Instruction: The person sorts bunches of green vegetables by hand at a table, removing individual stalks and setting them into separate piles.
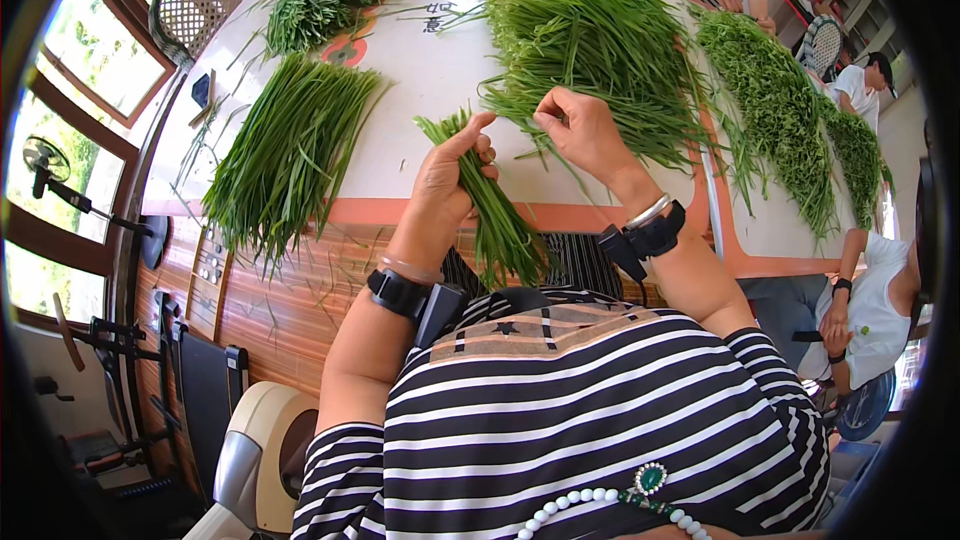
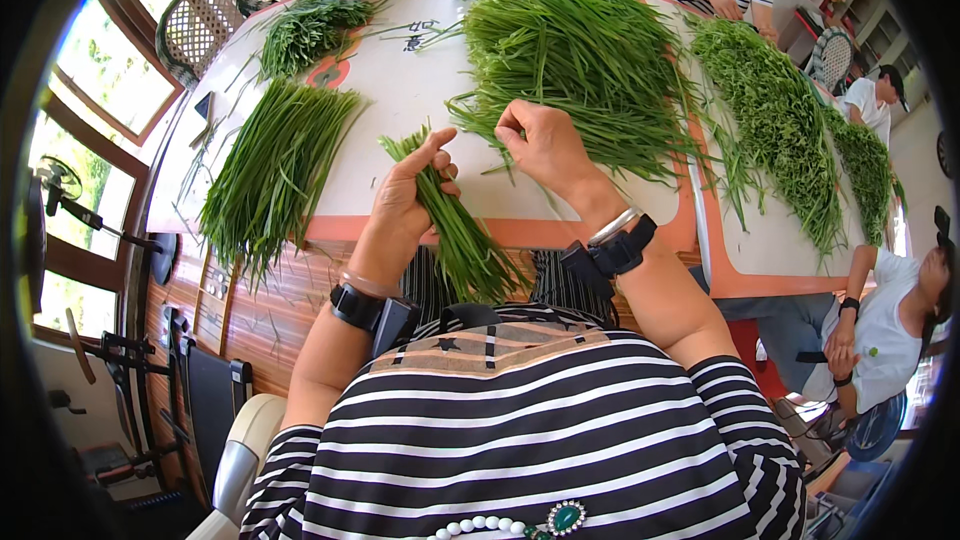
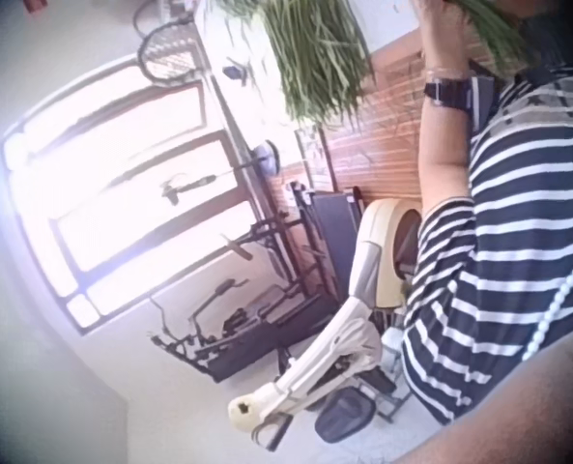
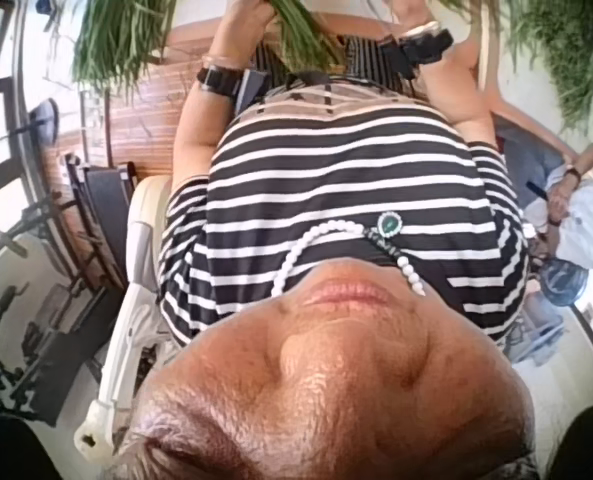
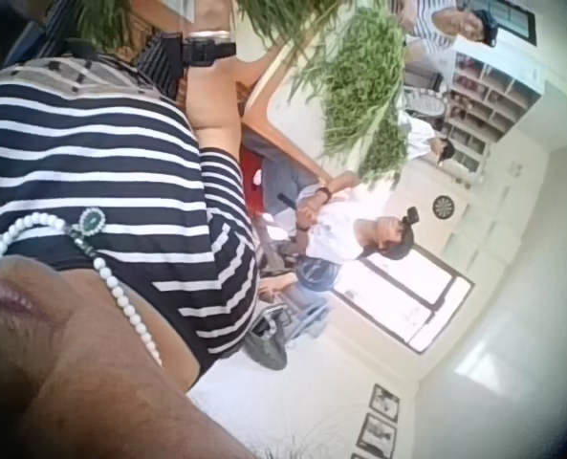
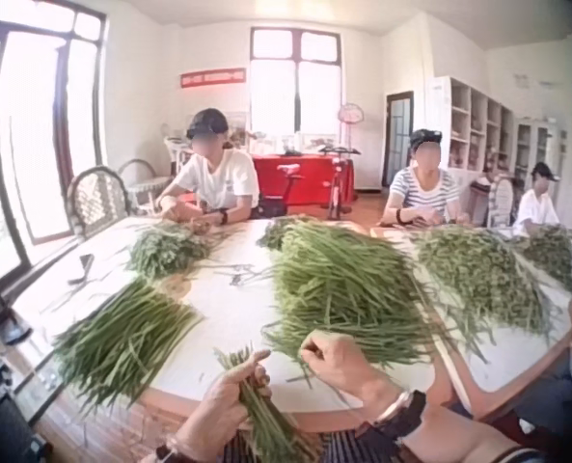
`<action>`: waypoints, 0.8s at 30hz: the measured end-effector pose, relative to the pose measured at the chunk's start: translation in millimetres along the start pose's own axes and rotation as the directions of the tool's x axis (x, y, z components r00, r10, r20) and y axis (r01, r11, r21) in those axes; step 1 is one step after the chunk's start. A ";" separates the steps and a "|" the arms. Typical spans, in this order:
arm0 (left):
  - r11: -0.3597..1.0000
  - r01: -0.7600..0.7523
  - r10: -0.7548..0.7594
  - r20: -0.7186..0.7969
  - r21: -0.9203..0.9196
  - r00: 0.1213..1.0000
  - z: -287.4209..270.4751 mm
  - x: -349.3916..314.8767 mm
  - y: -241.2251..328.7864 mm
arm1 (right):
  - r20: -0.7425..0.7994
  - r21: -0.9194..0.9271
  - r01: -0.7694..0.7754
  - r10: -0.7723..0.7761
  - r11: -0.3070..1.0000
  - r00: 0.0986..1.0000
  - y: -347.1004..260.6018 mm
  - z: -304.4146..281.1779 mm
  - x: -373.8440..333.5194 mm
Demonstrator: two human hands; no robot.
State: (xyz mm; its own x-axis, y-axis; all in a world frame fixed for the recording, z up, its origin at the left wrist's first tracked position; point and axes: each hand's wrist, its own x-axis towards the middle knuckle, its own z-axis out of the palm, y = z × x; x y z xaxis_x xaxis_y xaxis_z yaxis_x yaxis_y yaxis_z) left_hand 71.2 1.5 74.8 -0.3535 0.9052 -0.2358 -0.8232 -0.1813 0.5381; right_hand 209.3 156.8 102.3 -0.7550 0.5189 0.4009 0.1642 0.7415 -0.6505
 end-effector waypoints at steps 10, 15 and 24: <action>0.991 -0.097 0.105 -0.085 0.094 0.991 -6.1 11.8 -3.0 | 0.186 -0.132 0.219 -0.193 0.967 0.963 -1.1 5.2 -4.9; 0.952 -0.300 0.304 -0.075 0.059 0.950 -9.1 -4.6 49.4 | 0.152 -0.231 0.175 -0.142 0.957 0.978 34.1 -19.0 -4.6; 0.994 -0.047 0.042 0.054 0.098 0.998 10.1 -8.3 0.0 | 0.031 0.558 -0.132 0.139 0.819 0.990 -8.1 8.2 -6.0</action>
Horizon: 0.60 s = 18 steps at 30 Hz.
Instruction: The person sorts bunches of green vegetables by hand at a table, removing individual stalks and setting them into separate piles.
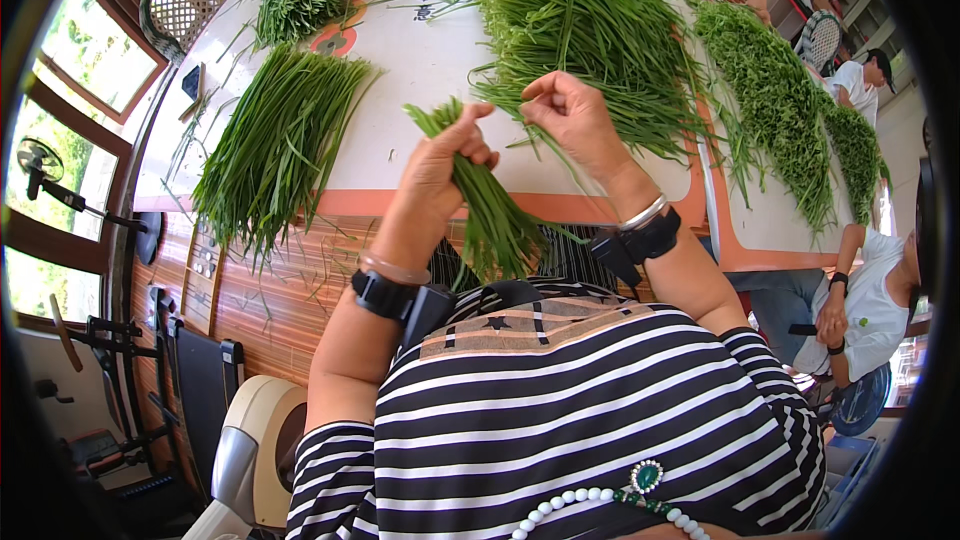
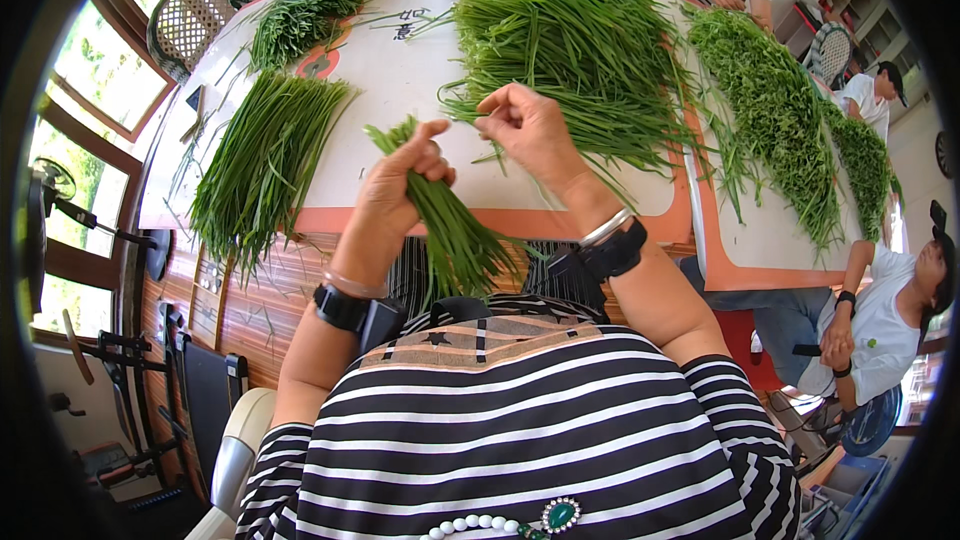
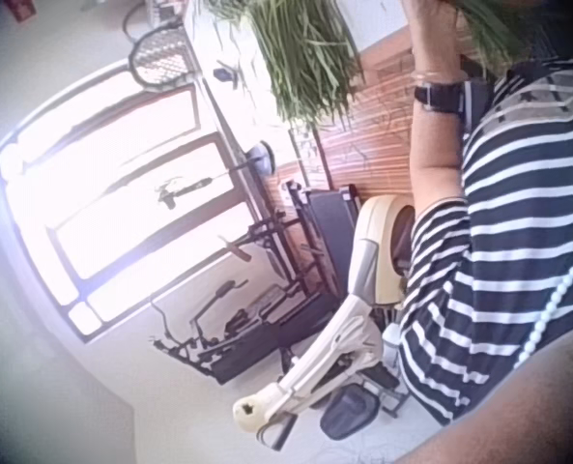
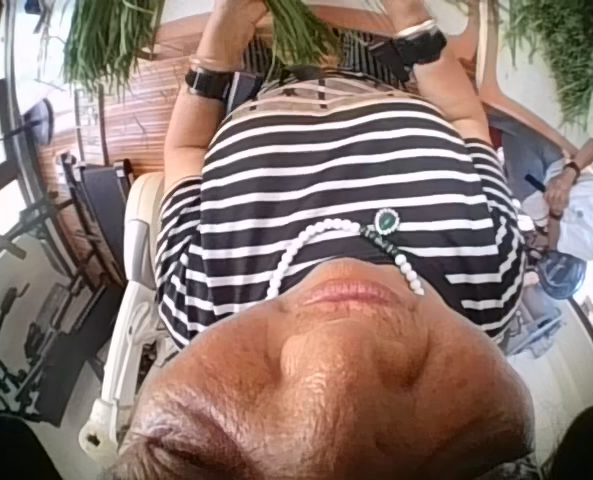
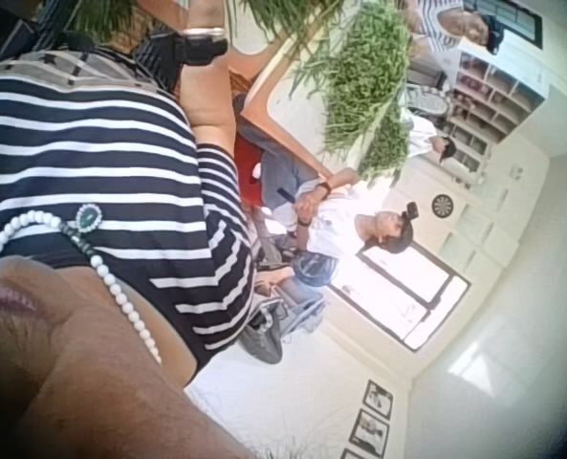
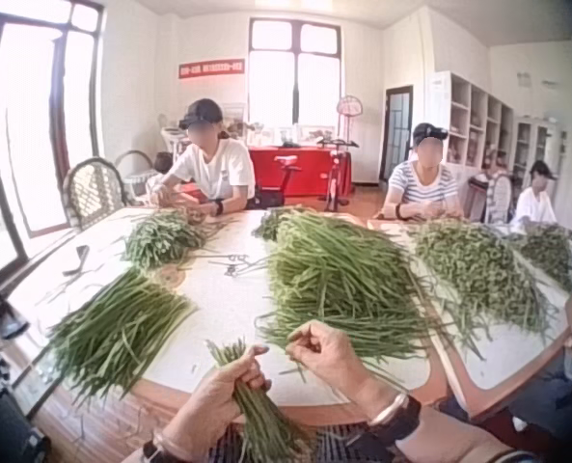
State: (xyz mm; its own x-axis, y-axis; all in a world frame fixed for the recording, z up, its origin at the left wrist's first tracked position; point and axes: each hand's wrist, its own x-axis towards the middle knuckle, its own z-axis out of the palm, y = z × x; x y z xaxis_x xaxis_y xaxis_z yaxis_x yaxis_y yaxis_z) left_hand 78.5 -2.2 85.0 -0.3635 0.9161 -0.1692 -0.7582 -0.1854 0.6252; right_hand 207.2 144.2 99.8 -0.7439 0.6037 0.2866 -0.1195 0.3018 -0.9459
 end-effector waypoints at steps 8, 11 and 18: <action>0.999 0.033 -0.035 -0.087 -0.018 0.996 1.8 9.6 -21.5 | 0.029 -0.028 -0.019 0.020 0.999 0.999 7.1 -2.1 -4.2; 0.998 0.027 -0.017 -0.173 0.060 0.985 5.6 7.0 -19.0 | 0.066 -0.733 0.189 -0.208 0.653 0.976 21.3 -25.6 -2.3; 0.988 0.034 -0.045 -0.073 -0.151 0.996 -14.1 20.1 -27.0 | 0.148 -0.861 0.214 -0.175 0.462 0.973 20.6 -25.8 -2.2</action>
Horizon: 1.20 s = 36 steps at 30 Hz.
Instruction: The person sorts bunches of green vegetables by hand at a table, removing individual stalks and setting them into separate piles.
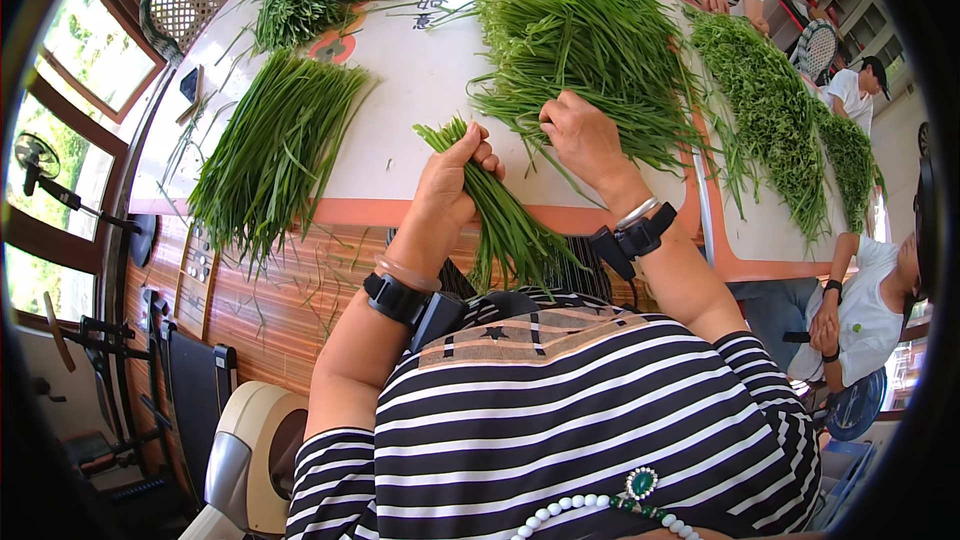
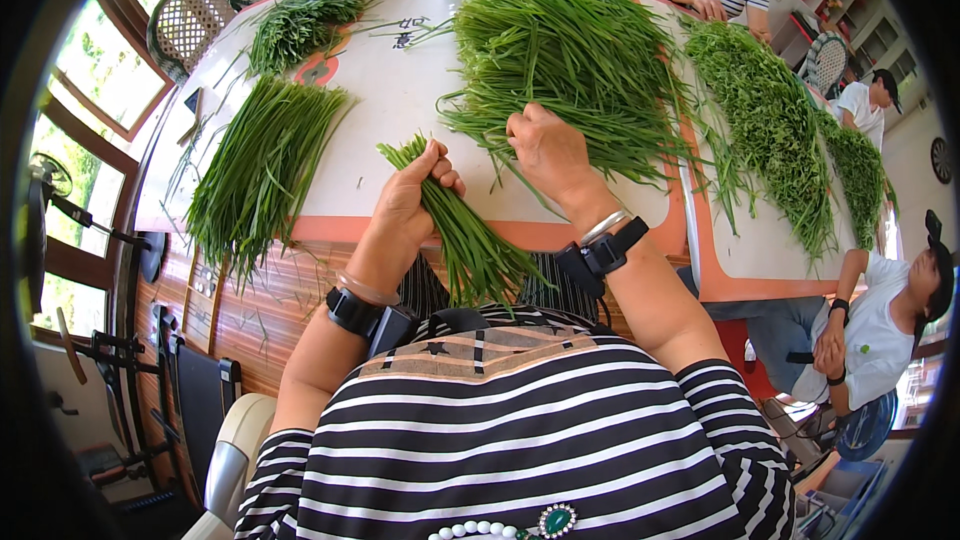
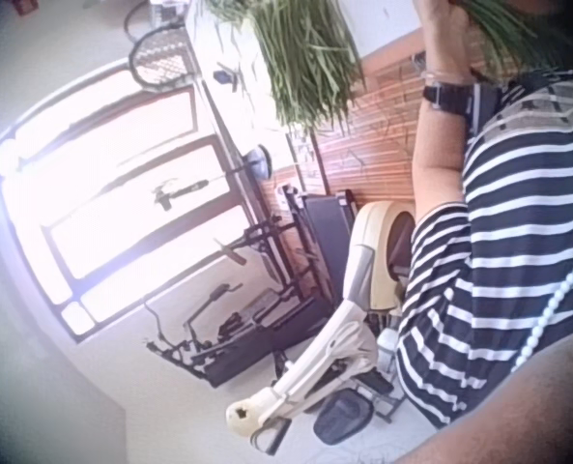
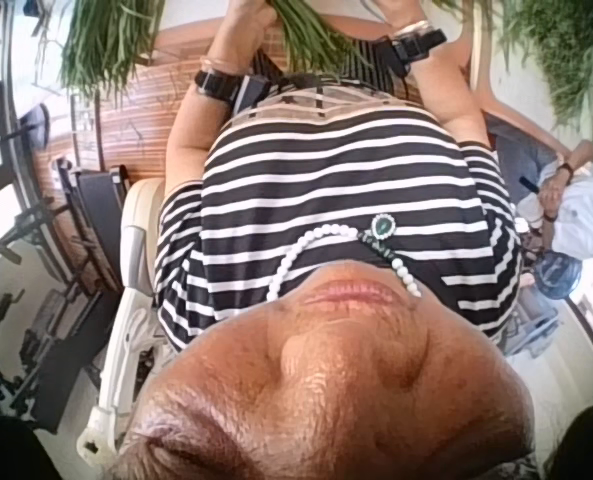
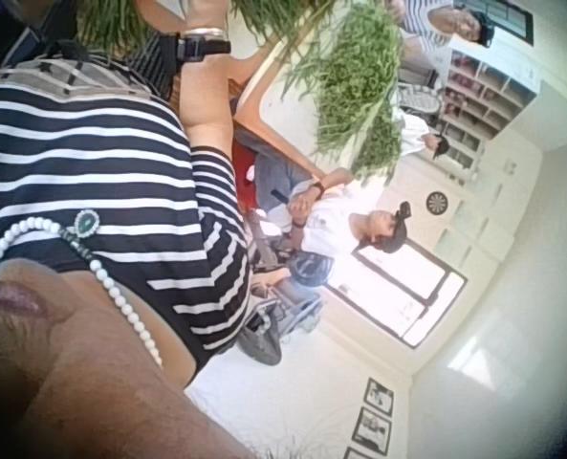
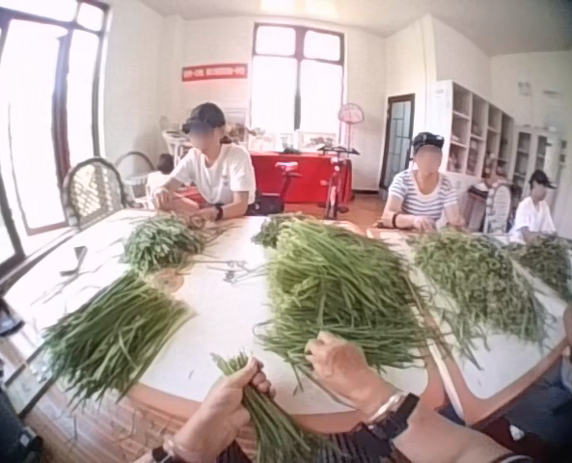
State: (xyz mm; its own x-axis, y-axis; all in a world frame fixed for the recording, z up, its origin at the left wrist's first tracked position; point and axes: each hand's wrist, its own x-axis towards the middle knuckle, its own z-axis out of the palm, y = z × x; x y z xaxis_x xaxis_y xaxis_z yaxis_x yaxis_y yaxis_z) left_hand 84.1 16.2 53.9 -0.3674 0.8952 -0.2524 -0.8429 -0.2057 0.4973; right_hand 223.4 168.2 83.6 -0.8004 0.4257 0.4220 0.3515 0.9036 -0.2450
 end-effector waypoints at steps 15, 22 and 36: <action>0.992 -0.039 0.048 -0.072 0.118 0.996 23.1 0.8 -11.1 | -0.211 0.191 0.176 -0.134 0.966 0.968 -43.0 -3.8 12.2; 0.995 -0.022 0.039 -0.166 0.101 0.985 17.6 2.8 -3.6 | -0.205 0.245 0.106 -0.055 0.964 0.977 -37.5 5.2 1.4; 0.950 0.046 0.056 0.314 -0.309 0.948 -24.1 -30.6 76.0 | 0.057 0.012 0.049 -0.049 0.999 0.997 7.0 -0.5 -10.5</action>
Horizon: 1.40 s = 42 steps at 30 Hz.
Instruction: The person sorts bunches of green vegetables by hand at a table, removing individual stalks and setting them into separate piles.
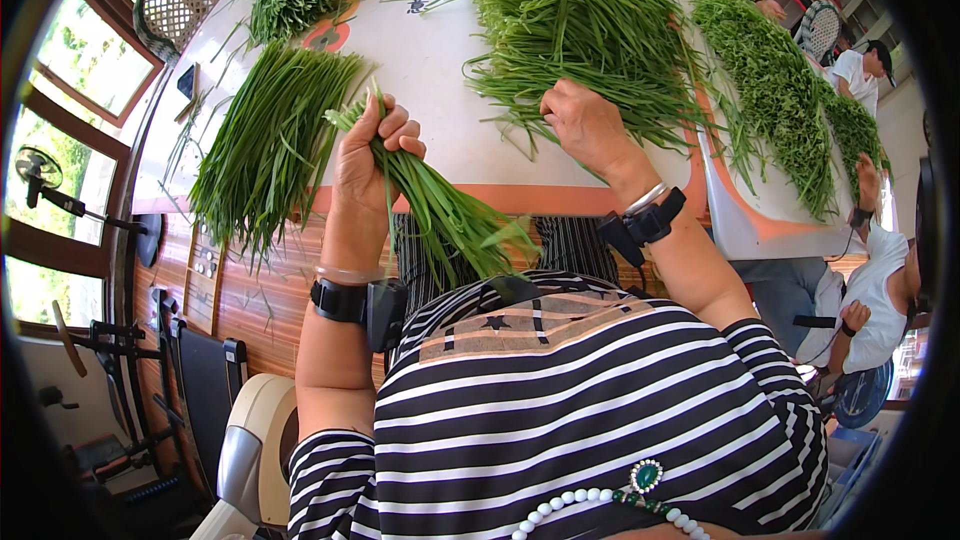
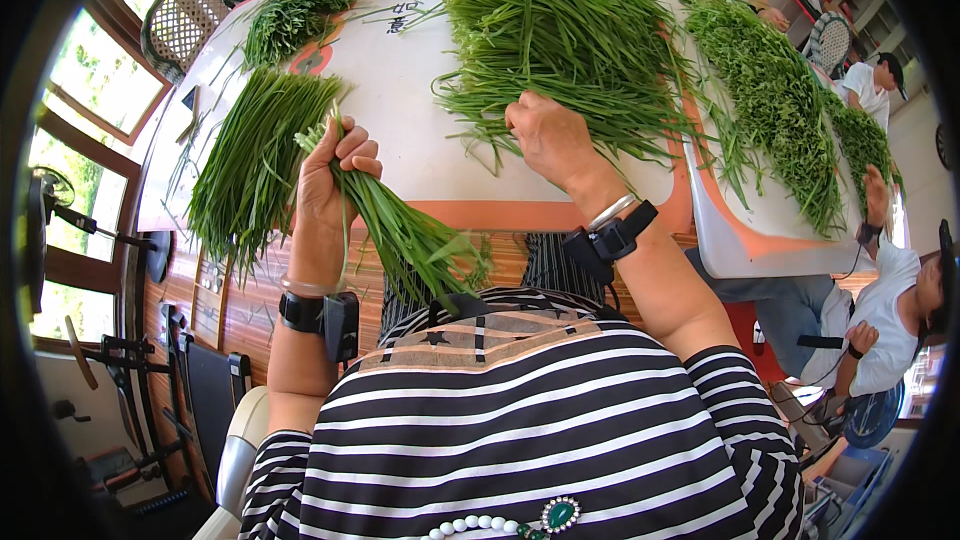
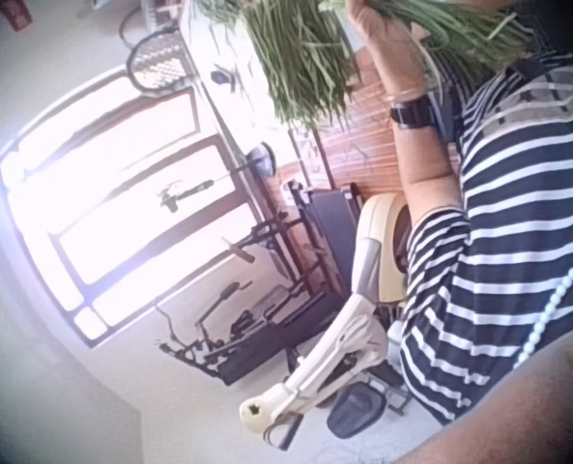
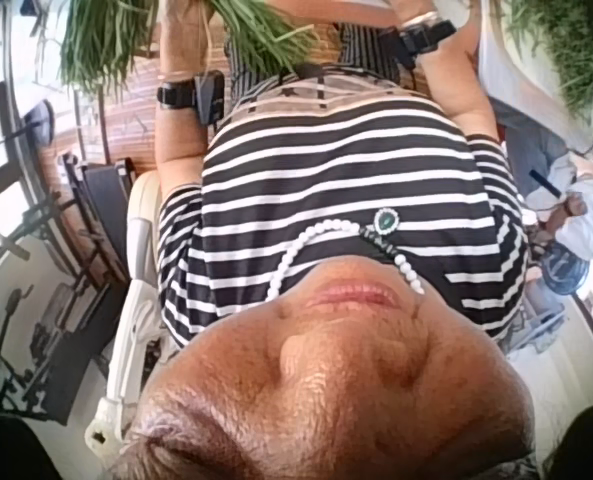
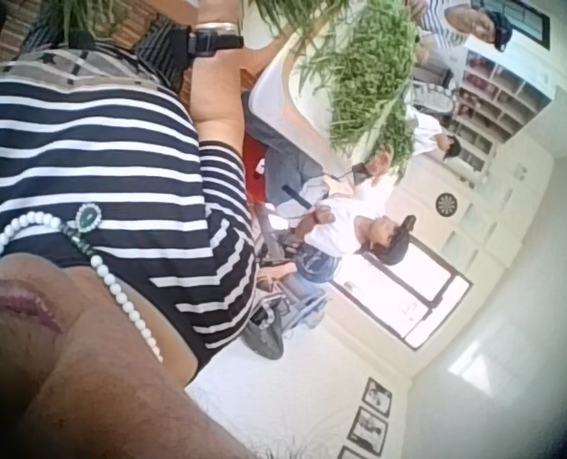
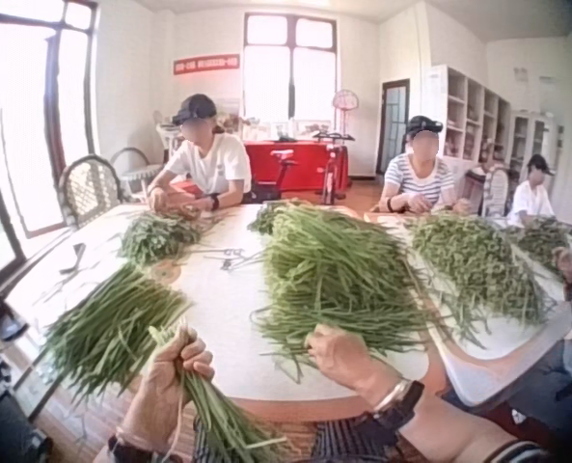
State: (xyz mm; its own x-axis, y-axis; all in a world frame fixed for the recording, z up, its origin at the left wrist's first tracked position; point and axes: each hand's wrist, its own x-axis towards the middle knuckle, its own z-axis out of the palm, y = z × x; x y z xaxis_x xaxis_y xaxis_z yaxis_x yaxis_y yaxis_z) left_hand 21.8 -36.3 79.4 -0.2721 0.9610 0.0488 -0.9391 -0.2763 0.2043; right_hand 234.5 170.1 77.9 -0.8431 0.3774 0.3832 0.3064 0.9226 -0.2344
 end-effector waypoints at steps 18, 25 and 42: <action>0.884 0.070 0.077 -0.292 0.462 0.953 3.7 18.4 -68.1 | 0.014 0.637 -0.054 0.059 0.769 0.998 -51.5 -13.7 17.4; 0.922 -0.009 0.102 -0.219 0.388 0.970 4.8 3.3 -25.5 | 0.060 0.217 -0.057 0.045 0.974 0.997 -23.8 4.3 13.1; 0.826 0.081 0.161 -0.371 0.558 0.915 14.9 22.4 -76.2 | 0.110 0.641 -0.162 0.119 0.750 0.987 -36.4 6.0 14.8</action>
State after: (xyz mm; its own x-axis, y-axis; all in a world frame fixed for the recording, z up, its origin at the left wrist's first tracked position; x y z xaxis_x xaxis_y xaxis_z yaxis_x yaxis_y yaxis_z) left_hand 90.4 6.4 79.5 -0.4783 0.8307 -0.2850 -0.6803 -0.1453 0.7184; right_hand 208.3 141.6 86.7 -0.8440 0.4734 0.2520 0.0832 0.5799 -0.8105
